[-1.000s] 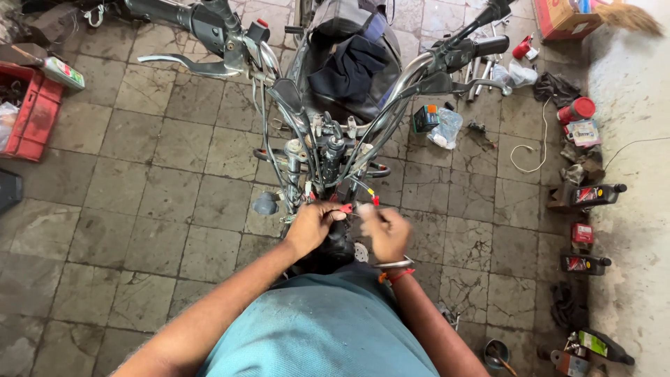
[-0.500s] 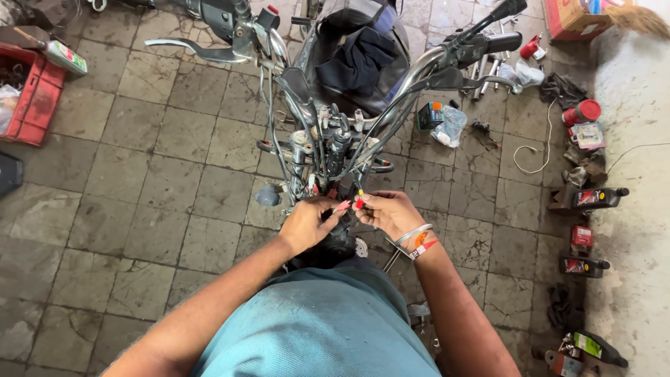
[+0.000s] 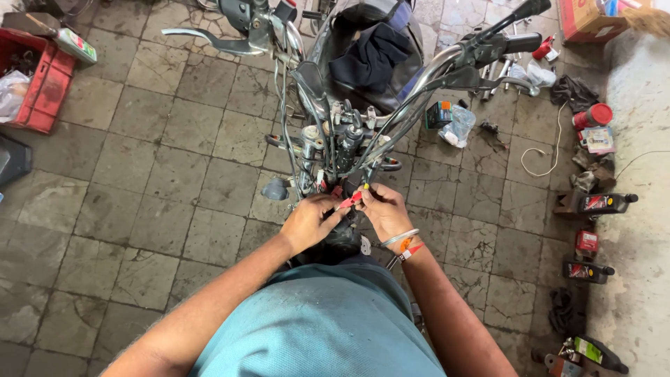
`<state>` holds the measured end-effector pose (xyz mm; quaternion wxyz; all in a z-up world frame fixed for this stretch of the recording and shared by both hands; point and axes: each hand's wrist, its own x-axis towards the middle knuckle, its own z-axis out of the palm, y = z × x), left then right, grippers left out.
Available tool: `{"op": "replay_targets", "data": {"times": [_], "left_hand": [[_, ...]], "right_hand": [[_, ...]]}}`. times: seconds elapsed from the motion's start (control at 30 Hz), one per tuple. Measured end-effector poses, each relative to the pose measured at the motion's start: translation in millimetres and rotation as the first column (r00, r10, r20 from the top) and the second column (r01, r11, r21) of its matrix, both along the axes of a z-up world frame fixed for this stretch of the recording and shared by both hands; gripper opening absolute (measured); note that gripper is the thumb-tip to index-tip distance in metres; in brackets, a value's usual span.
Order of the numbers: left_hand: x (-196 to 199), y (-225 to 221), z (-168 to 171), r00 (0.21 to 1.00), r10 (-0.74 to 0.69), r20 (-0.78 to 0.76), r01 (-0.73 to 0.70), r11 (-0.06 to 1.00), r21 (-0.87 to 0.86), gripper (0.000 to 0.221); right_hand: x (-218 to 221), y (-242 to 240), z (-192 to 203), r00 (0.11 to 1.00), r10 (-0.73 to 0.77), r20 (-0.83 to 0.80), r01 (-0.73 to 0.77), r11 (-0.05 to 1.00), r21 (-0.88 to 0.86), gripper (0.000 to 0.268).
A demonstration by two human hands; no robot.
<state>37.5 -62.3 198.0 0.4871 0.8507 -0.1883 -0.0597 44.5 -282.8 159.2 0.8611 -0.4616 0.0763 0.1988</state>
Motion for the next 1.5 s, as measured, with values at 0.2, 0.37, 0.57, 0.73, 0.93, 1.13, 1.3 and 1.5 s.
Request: {"op": "replay_targets", "data": {"times": [0.2, 0.37, 0.57, 0.73, 0.93, 1.13, 1.3, 1.5], "left_hand": [[5, -3, -9, 0.990, 0.007, -0.143, -0.019, 0.996, -0.081, 0.026], [8, -1, -7, 0.994, -0.027, -0.107, 0.023, 0.999, -0.044, 0.026], [9, -1, -8, 0.996, -0.046, -0.079, 0.044, 0.999, -0.033, 0.025], [10, -3, 3, 0.984, -0.046, -0.172, 0.055, 0.997, 0.049, 0.024], [11, 0, -21, 0.990, -0.090, -0.107, 0.085, 0.995, -0.049, 0.017], [13, -9, -32, 0.999, 0.032, 0.013, -0.031, 0.996, -0.078, 0.014], [13, -14, -37, 0.991, 0.133, 0.022, -0.132, 0.990, -0.045, 0.026], [11, -14, -36, 0.988, 0.102, 0.116, -0.105, 0.994, 0.025, 0.025]], "right_hand": [[-2, 6, -17, 0.996, -0.091, 0.026, 0.091, 0.996, -0.008, 0.014], [-1, 10, -25, 0.992, -0.120, 0.050, 0.122, 0.991, -0.051, 0.012], [-1, 10, -26, 0.986, -0.158, 0.050, 0.162, 0.982, -0.102, 0.009], [2, 9, -26, 0.992, -0.125, 0.025, 0.127, 0.985, -0.118, 0.008], [3, 4, -30, 0.997, -0.076, 0.012, 0.076, 0.967, -0.244, 0.008], [1, 7, -34, 0.999, -0.038, 0.025, 0.043, 0.960, -0.277, 0.009], [-4, 18, -36, 0.991, -0.115, 0.062, 0.129, 0.936, -0.327, 0.012], [0, 25, -39, 0.979, -0.062, 0.194, 0.137, 0.906, -0.401, 0.013]]}}
